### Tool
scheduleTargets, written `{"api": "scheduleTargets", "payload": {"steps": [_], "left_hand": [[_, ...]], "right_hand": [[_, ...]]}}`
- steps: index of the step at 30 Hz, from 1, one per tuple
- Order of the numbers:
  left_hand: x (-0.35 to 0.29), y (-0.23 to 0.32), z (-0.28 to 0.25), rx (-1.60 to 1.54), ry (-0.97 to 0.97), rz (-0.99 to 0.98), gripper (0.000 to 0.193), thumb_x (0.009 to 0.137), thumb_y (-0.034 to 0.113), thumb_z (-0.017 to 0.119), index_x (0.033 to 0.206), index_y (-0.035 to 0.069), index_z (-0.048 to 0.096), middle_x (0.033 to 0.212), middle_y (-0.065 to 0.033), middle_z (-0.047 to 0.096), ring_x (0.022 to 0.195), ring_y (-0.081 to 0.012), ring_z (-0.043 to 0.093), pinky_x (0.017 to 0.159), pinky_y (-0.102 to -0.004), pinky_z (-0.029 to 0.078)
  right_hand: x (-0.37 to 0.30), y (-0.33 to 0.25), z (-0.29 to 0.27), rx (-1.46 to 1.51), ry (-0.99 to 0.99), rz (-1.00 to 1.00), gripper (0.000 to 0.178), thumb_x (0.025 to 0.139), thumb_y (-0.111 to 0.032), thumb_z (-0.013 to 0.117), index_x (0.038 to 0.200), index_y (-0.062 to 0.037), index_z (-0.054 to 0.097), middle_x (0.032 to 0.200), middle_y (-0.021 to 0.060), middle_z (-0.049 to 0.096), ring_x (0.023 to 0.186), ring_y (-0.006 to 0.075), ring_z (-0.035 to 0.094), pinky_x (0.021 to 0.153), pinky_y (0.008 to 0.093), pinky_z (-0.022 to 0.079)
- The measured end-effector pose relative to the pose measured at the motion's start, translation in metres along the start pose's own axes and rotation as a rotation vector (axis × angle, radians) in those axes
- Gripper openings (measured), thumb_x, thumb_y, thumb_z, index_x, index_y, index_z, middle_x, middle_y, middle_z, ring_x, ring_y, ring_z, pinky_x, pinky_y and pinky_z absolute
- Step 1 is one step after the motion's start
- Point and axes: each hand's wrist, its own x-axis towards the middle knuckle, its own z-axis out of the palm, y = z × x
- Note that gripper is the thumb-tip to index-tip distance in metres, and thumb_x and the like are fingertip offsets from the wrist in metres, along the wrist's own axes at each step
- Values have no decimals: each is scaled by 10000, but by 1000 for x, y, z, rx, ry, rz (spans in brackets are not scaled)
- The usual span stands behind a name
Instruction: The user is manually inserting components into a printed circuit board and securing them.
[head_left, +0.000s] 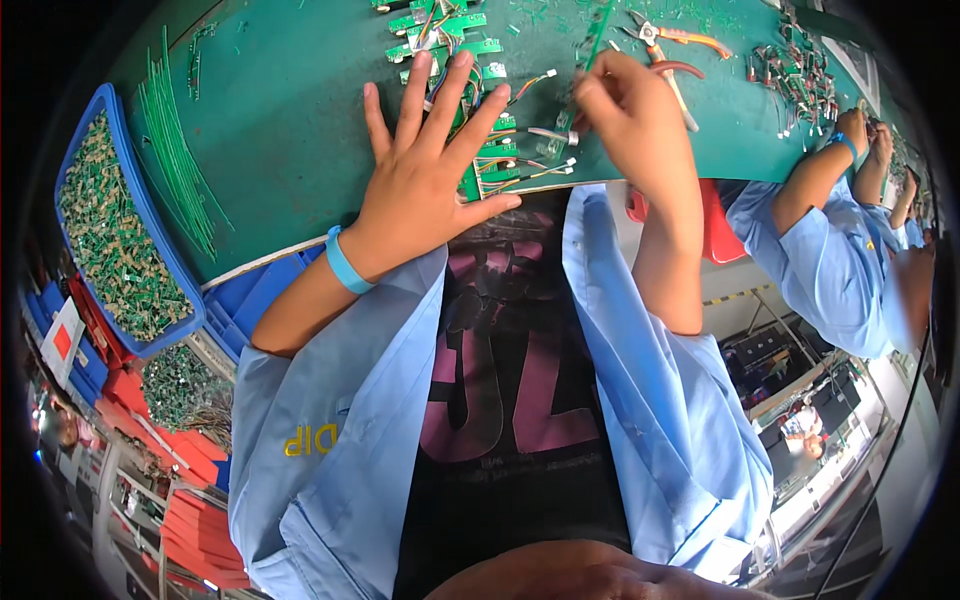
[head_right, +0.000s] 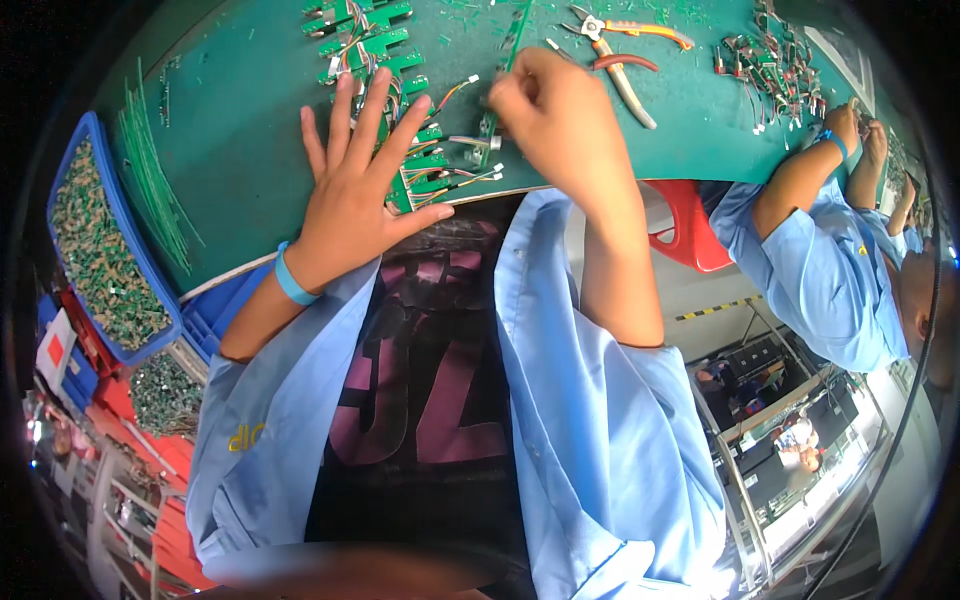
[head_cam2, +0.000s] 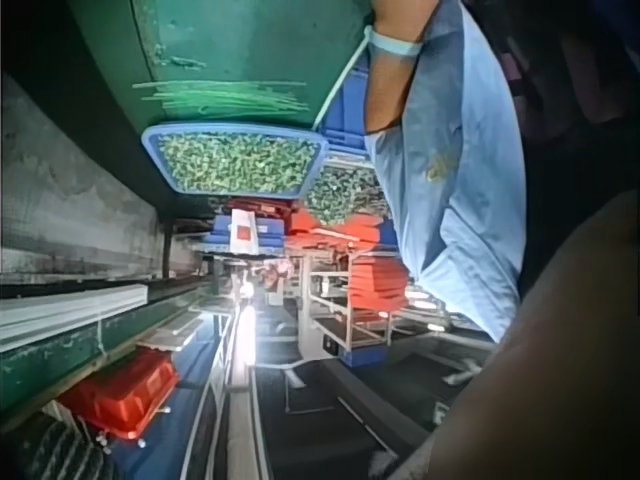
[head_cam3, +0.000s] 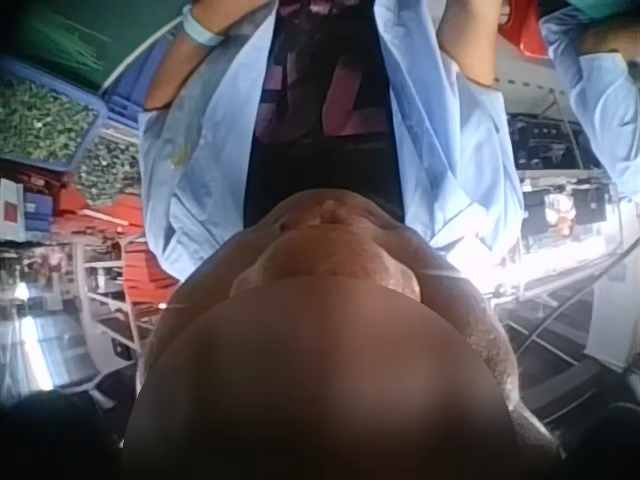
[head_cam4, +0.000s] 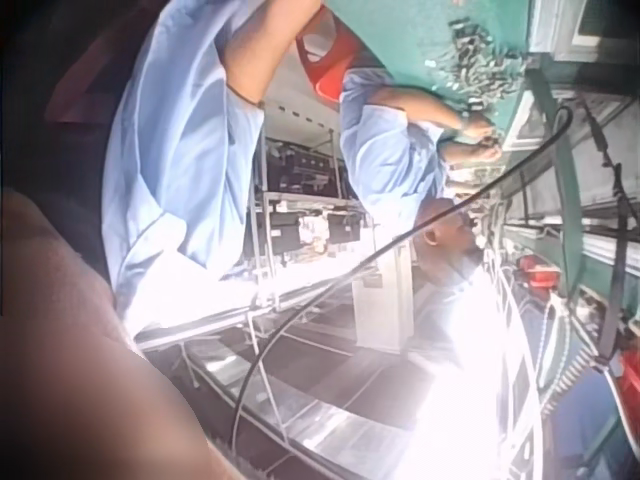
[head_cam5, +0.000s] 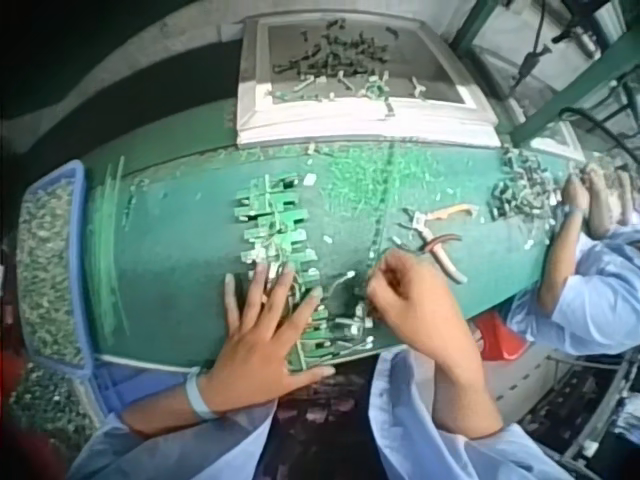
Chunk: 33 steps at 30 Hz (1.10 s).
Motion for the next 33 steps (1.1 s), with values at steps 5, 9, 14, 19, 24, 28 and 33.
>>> {"api": "scheduleTargets", "payload": {"steps": [5,9,14,19,24,28,33], "left_hand": [[5,3,-12,-29,10,46,1046,834,539,866,1712,166,439,1825,-192,279,1691,-483,167,1276,-773,83],[13,4,-42,-54,253,142,857,843,479,889,1568,133,591,1687,-161,496,1590,-432,389,1262,-711,229],[92,-5,-82,-459,215,-3,577,923,366,873,1392,75,704,1415,-151,709,1329,-348,648,1122,-517,466],[167,-54,-80,-1015,-46,-153,322,1027,182,777,1294,8,730,1213,-151,775,1048,-230,739,938,-328,572],[226,-110,-85,-1517,-363,-169,307,1056,181,769,1277,-29,739,1132,-170,791,972,-207,771,869,-273,598],[266,-103,-107,-1397,-140,-271,414,1043,208,789,1362,-48,725,1176,-174,803,983,-218,785,900,-313,636],[302,-147,-113,-119,289,-238,706,1035,455,757,1495,-68,638,1192,-184,799,980,-167,765,846,-293,619]], "right_hand": [[25,20,0,124,300,-129,125,1045,-129,671,1035,-4,679,759,40,671,643,144,571,610,298,468],[40,11,-8,91,302,-281,123,1072,-129,674,1059,-7,681,772,43,676,655,140,578,632,293,482],[65,-29,-15,660,14,-324,128,1113,-134,652,1135,-10,675,893,64,689,779,146,638,741,285,529],[123,-48,-14,812,-33,-449,112,1126,-128,631,1112,-28,681,897,63,711,805,145,654,772,279,548],[189,-39,-12,1216,-315,-453,130,1131,-147,634,1188,-33,657,1007,76,719,889,167,684,875,326,577],[210,-46,-17,1306,-101,-380,183,1157,-210,577,1229,-47,621,1125,113,725,919,198,725,903,363,619],[244,-3,14,703,293,-392,307,1161,-320,489,1293,-52,563,1065,149,719,830,231,747,748,387,624]]}}
